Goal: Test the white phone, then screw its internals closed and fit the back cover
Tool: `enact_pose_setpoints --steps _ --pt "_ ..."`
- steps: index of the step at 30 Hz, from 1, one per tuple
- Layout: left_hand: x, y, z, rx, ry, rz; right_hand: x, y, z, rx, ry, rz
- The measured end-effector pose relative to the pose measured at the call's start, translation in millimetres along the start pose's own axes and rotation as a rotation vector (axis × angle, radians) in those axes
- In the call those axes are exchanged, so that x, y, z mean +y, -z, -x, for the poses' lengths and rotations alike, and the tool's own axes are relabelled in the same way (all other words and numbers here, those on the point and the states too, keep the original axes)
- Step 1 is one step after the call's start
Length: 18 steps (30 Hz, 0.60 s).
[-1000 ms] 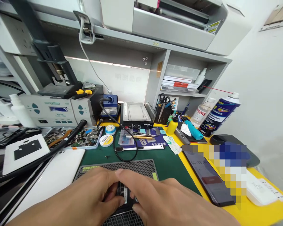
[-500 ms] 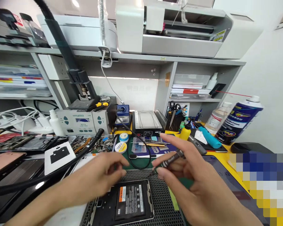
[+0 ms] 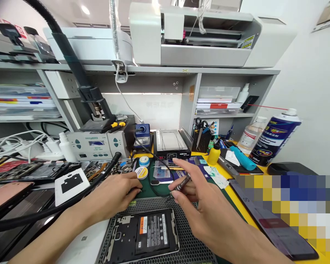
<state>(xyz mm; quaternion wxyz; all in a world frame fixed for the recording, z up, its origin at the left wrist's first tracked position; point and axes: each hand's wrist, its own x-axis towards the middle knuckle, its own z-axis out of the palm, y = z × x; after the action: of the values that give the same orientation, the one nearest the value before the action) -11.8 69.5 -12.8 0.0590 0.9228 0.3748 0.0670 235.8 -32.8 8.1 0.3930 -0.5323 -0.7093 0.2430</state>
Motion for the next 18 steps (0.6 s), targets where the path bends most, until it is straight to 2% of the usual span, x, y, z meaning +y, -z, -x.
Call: enact_pose_setpoints --steps 11,18 --pt "11.8 5.8 -4.7 -0.056 -0.064 -0.172 1.4 -2.4 -1.3 -0.05 0.015 0.005" --pt "16.7 12.2 -10.4 -0.085 -0.048 -0.148 1.7 -3.2 -3.8 -0.056 0.02 -0.026"
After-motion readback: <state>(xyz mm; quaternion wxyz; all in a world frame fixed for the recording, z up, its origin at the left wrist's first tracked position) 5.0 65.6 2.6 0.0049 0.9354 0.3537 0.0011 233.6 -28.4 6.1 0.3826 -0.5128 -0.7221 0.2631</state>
